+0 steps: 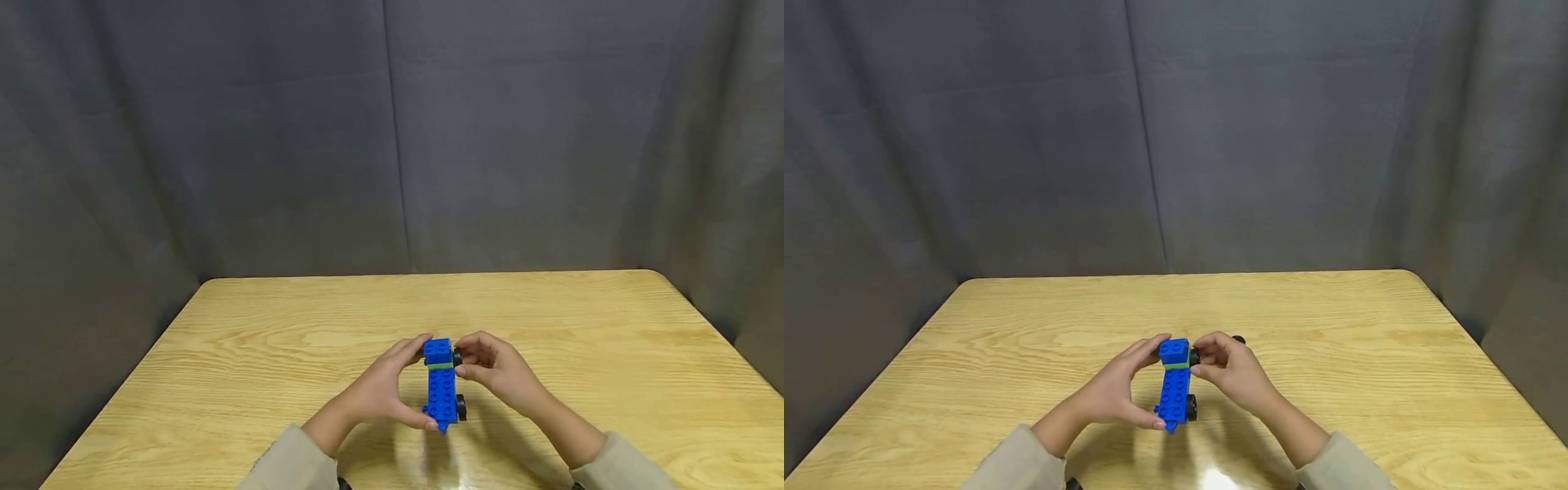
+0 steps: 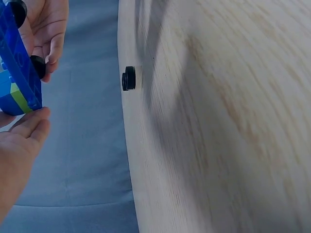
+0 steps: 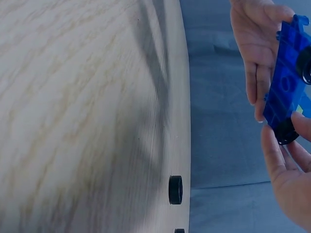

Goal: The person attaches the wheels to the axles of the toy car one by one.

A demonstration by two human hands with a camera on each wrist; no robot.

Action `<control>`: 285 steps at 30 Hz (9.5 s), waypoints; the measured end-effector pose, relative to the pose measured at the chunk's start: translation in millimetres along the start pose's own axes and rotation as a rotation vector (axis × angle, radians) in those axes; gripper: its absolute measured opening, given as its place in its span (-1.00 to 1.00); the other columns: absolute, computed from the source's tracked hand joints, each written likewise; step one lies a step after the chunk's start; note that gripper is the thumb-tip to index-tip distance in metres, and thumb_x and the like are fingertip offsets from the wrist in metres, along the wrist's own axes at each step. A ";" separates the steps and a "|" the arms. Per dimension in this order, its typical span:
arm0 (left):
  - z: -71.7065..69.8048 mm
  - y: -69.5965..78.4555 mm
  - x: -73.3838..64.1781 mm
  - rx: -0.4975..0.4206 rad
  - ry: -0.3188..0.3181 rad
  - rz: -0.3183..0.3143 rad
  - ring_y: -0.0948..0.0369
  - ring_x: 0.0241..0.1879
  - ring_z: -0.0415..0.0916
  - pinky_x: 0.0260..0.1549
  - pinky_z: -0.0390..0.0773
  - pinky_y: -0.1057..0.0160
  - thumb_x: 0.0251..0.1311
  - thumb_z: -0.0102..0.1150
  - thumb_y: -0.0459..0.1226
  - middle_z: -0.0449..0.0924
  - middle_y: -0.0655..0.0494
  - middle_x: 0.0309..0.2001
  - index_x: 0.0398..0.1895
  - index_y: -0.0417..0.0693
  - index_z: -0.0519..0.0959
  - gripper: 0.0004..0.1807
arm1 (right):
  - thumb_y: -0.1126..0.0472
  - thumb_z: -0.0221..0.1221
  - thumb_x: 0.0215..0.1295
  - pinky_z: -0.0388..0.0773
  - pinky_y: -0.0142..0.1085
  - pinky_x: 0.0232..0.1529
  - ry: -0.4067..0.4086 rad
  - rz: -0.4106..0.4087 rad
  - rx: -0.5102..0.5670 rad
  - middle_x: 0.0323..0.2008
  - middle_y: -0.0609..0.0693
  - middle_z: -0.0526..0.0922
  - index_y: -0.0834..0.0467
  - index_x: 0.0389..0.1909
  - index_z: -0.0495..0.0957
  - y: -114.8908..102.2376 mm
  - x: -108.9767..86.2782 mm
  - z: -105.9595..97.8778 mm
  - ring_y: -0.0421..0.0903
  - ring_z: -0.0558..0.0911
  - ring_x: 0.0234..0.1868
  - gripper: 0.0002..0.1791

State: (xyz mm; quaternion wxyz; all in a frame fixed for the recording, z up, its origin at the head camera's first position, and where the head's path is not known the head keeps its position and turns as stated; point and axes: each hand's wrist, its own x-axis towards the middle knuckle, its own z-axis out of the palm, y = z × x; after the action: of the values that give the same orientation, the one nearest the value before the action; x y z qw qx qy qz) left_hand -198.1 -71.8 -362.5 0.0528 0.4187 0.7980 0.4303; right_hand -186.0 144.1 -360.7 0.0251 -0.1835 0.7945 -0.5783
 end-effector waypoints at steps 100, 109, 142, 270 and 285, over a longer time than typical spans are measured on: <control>-13.3 -7.3 -0.9 0.088 0.013 -0.129 0.16 0.12 0.19 0.06 0.19 0.12 -0.35 0.41 -0.07 0.19 0.13 0.11 0.30 0.09 -0.02 0.08 | 0.29 0.13 0.10 0.43 -0.18 -0.30 0.008 0.192 -0.334 -0.23 0.22 0.46 0.42 -0.07 0.34 66.7 37.0 -66.8 0.08 0.45 -0.21 -0.60; -12.4 -9.8 -0.6 0.088 0.015 -0.111 0.17 0.11 0.19 0.06 0.20 0.10 -0.36 0.42 -0.05 0.19 0.14 0.07 0.30 0.23 -0.06 0.10 | 0.31 0.13 0.08 0.42 -0.14 -0.27 -0.029 0.210 -0.330 -0.21 0.25 0.45 0.45 -0.04 0.31 71.4 43.8 -67.3 0.11 0.45 -0.19 -0.56; -7.8 -18.8 -2.9 -0.108 0.050 -0.132 0.04 0.06 0.25 0.03 0.23 0.10 -0.31 0.40 -0.08 -0.08 0.13 0.17 0.25 0.31 -0.02 0.01 | 0.37 0.24 -0.08 0.40 -0.11 -0.27 -0.146 0.138 -0.659 -0.31 0.16 0.40 0.31 -0.12 0.47 67.2 54.8 -55.9 0.12 0.44 -0.24 -0.59; -9.4 -29.3 -12.0 -0.696 0.337 -0.382 0.01 -0.29 0.46 -0.17 0.36 -0.07 0.12 0.03 -0.35 0.07 -0.16 -0.10 0.01 -0.32 0.18 -0.57 | 0.34 0.17 0.04 0.45 -0.32 -0.38 -0.058 0.013 -0.319 -0.37 0.03 0.50 0.34 -0.19 0.44 35.6 -1.2 -46.2 -0.10 0.50 -0.36 -0.72; -11.4 -29.0 -13.3 -0.726 0.288 -0.426 0.12 -0.25 0.44 -0.11 0.35 -0.01 0.16 -0.03 -0.30 0.21 -0.17 -0.08 0.16 -0.37 0.12 -0.46 | 0.35 0.18 0.03 0.45 -0.31 -0.37 -0.058 0.021 -0.352 -0.37 0.01 0.50 0.32 -0.20 0.45 35.2 -2.5 -46.9 -0.10 0.50 -0.35 -0.72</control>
State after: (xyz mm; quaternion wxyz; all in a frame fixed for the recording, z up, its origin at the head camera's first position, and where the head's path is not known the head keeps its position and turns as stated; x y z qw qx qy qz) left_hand -212.7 -96.7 -380.2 0.1721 0.1351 0.6627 0.7162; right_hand -204.7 196.9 -378.4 0.0214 -0.1935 0.8842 -0.4246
